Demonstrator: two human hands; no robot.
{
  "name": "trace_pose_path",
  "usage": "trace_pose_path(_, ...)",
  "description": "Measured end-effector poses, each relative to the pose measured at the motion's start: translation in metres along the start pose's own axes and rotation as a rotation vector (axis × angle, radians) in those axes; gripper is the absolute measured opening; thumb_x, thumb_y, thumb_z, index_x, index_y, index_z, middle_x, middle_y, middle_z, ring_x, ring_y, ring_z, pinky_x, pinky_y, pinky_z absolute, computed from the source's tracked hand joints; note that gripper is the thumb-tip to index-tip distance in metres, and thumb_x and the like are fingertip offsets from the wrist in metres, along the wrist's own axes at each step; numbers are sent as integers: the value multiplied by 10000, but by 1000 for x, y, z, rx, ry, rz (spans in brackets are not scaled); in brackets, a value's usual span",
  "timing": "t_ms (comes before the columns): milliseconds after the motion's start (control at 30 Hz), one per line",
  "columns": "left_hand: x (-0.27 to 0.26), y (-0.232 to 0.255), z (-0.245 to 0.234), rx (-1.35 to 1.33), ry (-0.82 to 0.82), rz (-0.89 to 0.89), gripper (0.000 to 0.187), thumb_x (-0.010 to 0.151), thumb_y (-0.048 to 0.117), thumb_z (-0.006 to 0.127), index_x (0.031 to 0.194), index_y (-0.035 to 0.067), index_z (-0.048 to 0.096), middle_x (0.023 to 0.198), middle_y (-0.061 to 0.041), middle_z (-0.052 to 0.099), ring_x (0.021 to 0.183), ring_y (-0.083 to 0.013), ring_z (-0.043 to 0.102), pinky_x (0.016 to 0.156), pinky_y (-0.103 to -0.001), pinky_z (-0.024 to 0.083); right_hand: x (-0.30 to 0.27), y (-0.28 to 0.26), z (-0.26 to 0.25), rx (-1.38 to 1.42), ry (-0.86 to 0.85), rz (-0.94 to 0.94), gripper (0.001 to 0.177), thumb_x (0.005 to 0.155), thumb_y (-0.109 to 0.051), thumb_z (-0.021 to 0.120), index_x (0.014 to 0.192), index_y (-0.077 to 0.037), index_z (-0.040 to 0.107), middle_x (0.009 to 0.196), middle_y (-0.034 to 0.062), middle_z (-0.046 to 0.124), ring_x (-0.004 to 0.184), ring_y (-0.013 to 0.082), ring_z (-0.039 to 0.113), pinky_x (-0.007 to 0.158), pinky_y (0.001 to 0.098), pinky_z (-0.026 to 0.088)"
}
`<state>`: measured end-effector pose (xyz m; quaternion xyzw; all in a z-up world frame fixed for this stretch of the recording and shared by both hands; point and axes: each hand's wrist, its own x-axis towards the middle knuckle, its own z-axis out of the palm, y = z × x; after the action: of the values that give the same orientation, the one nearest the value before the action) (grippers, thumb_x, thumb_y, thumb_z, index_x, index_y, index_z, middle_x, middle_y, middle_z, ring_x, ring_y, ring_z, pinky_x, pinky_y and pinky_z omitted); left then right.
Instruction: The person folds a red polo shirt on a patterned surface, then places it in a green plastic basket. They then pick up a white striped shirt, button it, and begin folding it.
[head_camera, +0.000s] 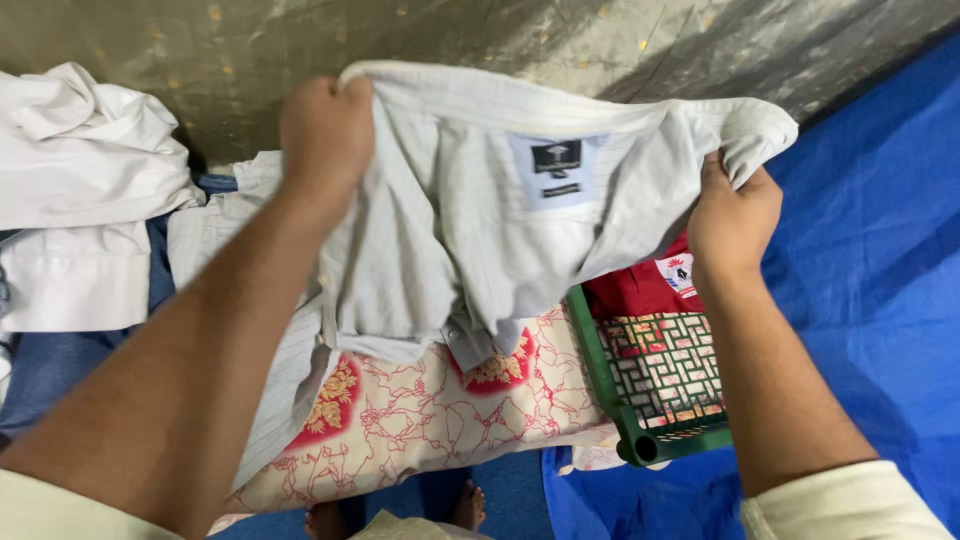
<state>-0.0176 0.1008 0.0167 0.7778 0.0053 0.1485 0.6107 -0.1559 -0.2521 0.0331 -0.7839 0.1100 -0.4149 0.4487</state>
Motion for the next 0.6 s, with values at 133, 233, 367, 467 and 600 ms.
trace_pose_path(133,23,47,4,-282,103,378,247,947,221,646,932,-26,651,866,-75,695,778,-173,618,708,-389,506,-23,-6,5,17,50,-75,167,1060,-163,668,1064,-13,740,878,-9,682,790,64,538,695,268,445)
trace_pose_path(233,8,75,34,-377,46,377,232,999,215,700,1012,-16,684,907,-77,745,821,-175,666,750,-372,550,-46,-19,25,323,-248,35,186,1038,-213,708,1111,-41,712,943,-41,705,821,44,597,729,235,496)
trace_pose_path(367,-45,97,93,-322,-343,451,379,761,166,865,1057,40,665,972,-78,754,857,-176,753,741,-328,615,-72,-34,67,553,-734,335,468,933,-158,739,1345,-75,534,1210,24,671,1071,103,641,942,275,526)
trace_pose_path(467,-78,90,99,-643,-968,342,457,817,190,837,1182,46,601,1152,-87,720,1084,-179,682,946,-332,552,-76,-41,88,537,-683,316,487,1037,-192,602,1474,-119,400,1455,25,544,1333,131,553,1088,330,473)
trace_pose_path(600,-113,56,76,-339,-385,727,463,885,230,831,1237,65,580,1256,-89,629,1238,-229,601,1083,-368,489,-50,-48,89,861,-466,771,407,1029,-289,479,1335,-29,544,1279,172,662,1153,310,653,977,478,537)
